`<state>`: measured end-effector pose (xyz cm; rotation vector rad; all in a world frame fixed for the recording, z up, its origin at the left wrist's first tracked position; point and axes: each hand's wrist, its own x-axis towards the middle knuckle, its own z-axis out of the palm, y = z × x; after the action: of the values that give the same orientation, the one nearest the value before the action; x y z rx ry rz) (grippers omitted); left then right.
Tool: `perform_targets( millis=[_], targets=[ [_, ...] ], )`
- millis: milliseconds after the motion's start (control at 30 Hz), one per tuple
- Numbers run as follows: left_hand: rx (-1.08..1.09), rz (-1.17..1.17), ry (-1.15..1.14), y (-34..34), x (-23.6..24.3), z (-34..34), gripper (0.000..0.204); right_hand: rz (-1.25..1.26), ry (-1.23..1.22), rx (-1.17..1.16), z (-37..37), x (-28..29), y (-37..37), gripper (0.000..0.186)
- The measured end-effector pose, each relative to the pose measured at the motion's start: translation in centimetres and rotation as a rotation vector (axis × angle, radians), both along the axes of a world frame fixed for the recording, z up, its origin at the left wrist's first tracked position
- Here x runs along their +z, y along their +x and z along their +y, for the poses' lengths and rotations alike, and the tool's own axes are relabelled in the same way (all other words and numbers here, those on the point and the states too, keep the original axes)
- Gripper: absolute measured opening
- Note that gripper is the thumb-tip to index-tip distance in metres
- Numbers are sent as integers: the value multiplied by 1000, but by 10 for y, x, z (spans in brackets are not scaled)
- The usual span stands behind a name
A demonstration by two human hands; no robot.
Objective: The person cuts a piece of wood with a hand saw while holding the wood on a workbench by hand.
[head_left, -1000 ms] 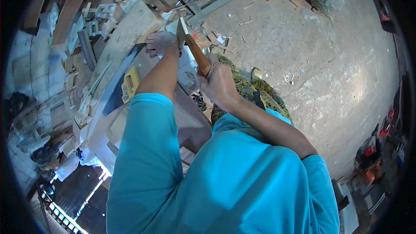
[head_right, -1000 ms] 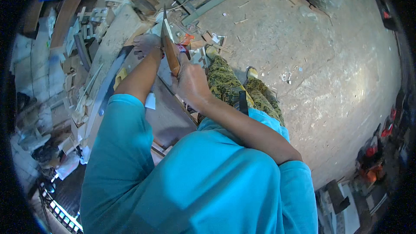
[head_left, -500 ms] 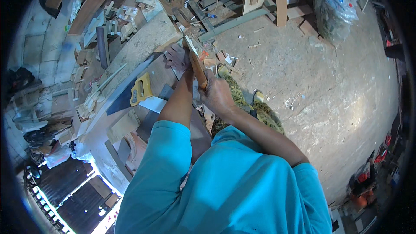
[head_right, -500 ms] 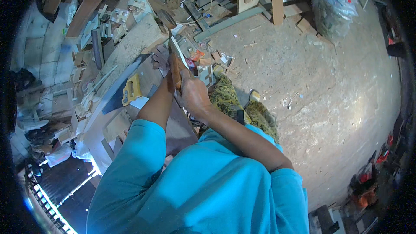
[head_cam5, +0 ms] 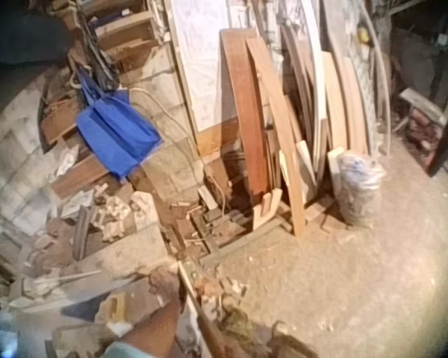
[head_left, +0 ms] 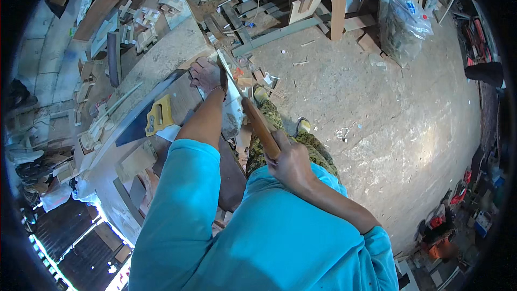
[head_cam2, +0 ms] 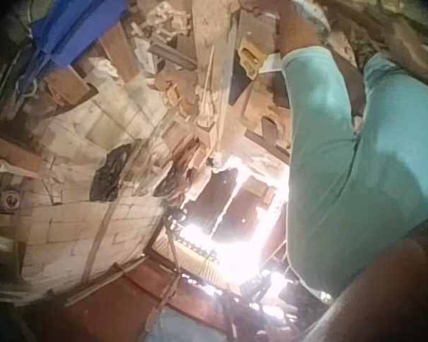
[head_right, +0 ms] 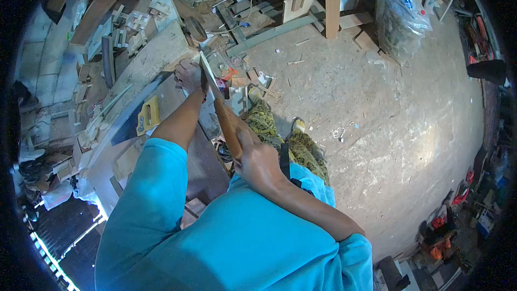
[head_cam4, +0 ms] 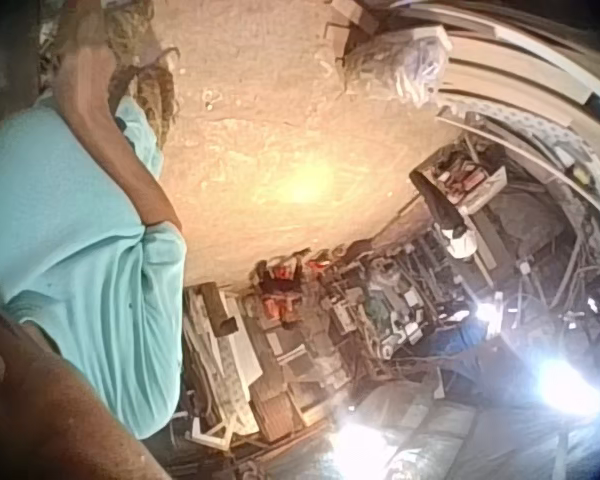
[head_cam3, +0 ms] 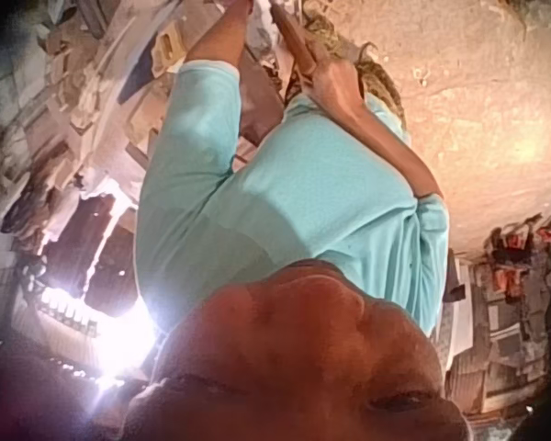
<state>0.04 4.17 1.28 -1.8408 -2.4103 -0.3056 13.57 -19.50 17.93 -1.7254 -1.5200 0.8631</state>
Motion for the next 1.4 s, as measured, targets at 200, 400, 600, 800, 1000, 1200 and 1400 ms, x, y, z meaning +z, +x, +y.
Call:
perform_targets(
  millis=[200, 400, 600, 800, 1000, 1200, 1400],
  targets=[
    [14, -81, -22, 10, -7, 8, 21, -72, -70, -52, 60, -27, -16, 50],
    [26, 33, 17, 6, -9, 0, 22, -2, -80, -3, -3, 4, 8, 58],
    [13, 34, 95, 2, -19, 7, 23, -73, -83, 0, 41, -26, -11, 58],
    [47, 21, 83, 2, -18, 7, 25, -11, -214, 24, -1, 12, 15, 40],
    [-3, 66, 117, -21, -55, 24, 23, -24, -48, -63, 50, -42, -14, 52],
    [29, 115, 202, -10, -56, 29, 22, -9, -79, -17, 36, -13, 2, 36],
    [19, 175, 203, -7, -44, 12, 22, 20, -104, -31, 27, -16, 4, 39]
  ],
)
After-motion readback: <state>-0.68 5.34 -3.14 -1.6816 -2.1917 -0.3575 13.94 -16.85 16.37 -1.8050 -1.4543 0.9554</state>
